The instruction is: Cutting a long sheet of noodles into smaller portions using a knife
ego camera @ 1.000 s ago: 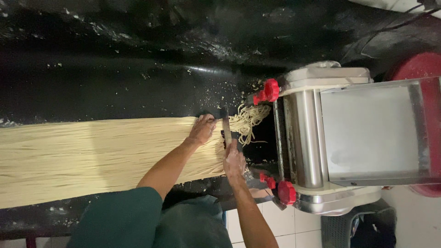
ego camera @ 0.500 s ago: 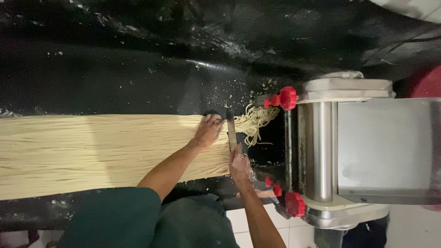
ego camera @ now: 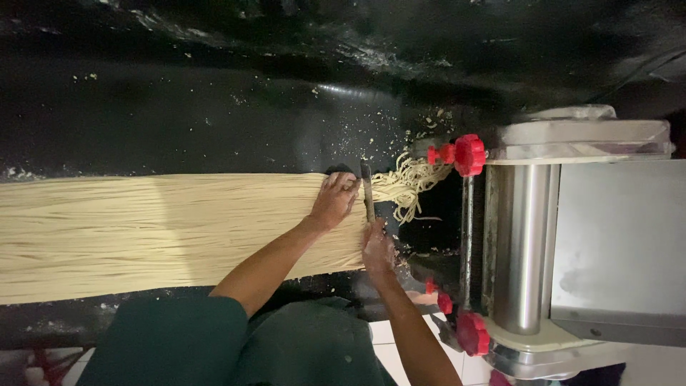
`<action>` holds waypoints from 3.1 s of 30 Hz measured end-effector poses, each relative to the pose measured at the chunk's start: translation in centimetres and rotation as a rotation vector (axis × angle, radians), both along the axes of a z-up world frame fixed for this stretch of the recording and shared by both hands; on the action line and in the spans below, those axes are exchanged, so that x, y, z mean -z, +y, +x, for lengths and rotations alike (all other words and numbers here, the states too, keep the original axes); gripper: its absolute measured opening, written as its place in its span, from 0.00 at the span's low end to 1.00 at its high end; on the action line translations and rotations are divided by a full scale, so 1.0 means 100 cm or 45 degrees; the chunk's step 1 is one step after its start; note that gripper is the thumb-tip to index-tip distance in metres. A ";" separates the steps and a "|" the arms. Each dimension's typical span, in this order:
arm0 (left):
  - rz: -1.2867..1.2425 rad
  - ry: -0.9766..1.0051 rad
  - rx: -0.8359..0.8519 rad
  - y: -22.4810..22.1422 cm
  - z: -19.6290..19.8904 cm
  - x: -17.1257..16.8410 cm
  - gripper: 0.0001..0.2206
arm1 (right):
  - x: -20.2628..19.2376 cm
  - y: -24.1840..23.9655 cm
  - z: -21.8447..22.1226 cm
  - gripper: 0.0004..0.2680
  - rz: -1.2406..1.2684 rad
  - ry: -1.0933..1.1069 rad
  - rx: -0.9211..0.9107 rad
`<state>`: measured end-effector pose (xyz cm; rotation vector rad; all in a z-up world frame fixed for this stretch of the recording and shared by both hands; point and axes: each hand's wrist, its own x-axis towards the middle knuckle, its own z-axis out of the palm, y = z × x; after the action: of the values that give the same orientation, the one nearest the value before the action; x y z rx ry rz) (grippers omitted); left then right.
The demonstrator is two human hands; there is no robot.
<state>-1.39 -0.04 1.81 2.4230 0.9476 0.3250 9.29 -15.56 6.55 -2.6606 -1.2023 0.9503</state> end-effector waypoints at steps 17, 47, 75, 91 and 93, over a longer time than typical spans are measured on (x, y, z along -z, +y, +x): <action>-0.231 0.061 0.133 0.005 -0.001 0.007 0.18 | 0.022 -0.072 -0.003 0.14 0.110 -0.054 -0.013; 0.201 0.076 0.315 -0.155 -0.047 -0.084 0.53 | 0.000 -0.152 -0.002 0.11 0.172 -0.216 0.199; 0.403 -0.119 0.080 -0.146 -0.178 -0.077 0.30 | -0.047 -0.229 0.160 0.09 1.488 0.545 2.071; 0.493 0.026 -0.142 -0.088 -0.120 -0.054 0.38 | -0.010 -0.309 0.183 0.10 1.214 0.761 1.883; 0.410 0.131 -0.223 -0.062 -0.104 -0.030 0.38 | 0.002 -0.336 0.134 0.11 0.222 -0.156 1.024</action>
<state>-11.78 -6.20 4.80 2.6718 1.2396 0.4484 22.72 -49.16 6.30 -2.6797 -0.1339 0.5138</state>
